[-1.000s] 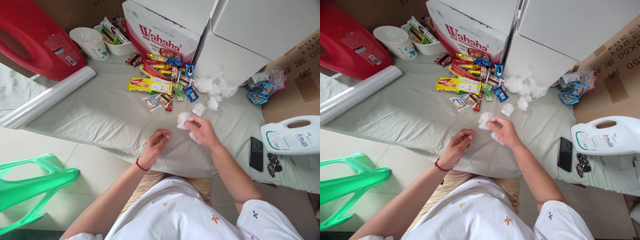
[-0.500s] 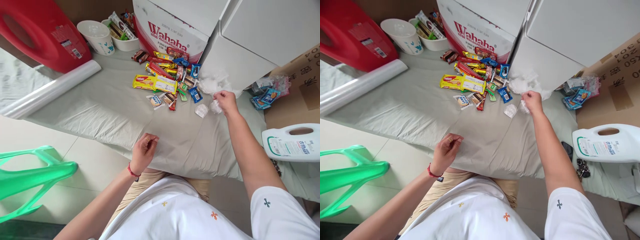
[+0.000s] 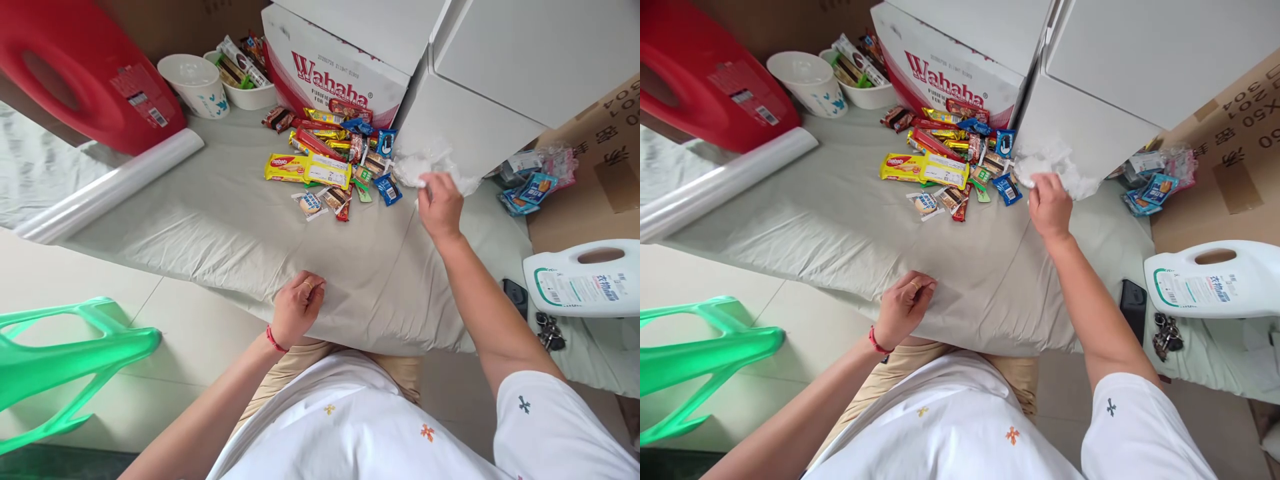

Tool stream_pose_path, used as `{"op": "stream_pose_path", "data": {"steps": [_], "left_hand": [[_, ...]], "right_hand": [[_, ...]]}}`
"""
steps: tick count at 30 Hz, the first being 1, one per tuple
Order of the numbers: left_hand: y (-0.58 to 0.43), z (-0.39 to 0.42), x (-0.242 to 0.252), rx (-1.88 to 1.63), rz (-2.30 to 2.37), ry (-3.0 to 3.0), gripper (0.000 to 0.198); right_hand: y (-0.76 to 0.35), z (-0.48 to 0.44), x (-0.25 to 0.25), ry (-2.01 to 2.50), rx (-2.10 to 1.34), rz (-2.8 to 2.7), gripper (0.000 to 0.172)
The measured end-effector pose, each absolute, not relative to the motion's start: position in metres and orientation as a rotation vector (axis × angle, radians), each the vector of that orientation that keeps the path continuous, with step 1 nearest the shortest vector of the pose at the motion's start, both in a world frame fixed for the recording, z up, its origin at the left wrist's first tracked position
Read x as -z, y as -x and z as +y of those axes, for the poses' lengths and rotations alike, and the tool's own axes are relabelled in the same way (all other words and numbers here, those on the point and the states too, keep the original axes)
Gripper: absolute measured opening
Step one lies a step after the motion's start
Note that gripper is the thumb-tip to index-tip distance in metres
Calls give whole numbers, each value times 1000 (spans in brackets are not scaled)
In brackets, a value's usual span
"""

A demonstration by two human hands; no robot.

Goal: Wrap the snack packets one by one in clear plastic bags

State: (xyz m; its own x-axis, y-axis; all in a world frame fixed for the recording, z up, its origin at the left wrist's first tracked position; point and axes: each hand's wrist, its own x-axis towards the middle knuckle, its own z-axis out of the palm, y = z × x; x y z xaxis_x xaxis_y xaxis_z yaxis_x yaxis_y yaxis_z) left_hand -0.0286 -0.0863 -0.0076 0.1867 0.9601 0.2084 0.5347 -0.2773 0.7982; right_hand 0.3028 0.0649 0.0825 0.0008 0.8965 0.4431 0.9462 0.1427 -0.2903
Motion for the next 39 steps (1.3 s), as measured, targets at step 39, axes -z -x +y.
{"op": "stream_pose_path", "data": {"steps": [39], "left_hand": [[-80, 39, 24, -1411, 1116, -1636, 33]], "right_hand": [[-237, 1, 7, 1180, -1212, -850, 40]]}}
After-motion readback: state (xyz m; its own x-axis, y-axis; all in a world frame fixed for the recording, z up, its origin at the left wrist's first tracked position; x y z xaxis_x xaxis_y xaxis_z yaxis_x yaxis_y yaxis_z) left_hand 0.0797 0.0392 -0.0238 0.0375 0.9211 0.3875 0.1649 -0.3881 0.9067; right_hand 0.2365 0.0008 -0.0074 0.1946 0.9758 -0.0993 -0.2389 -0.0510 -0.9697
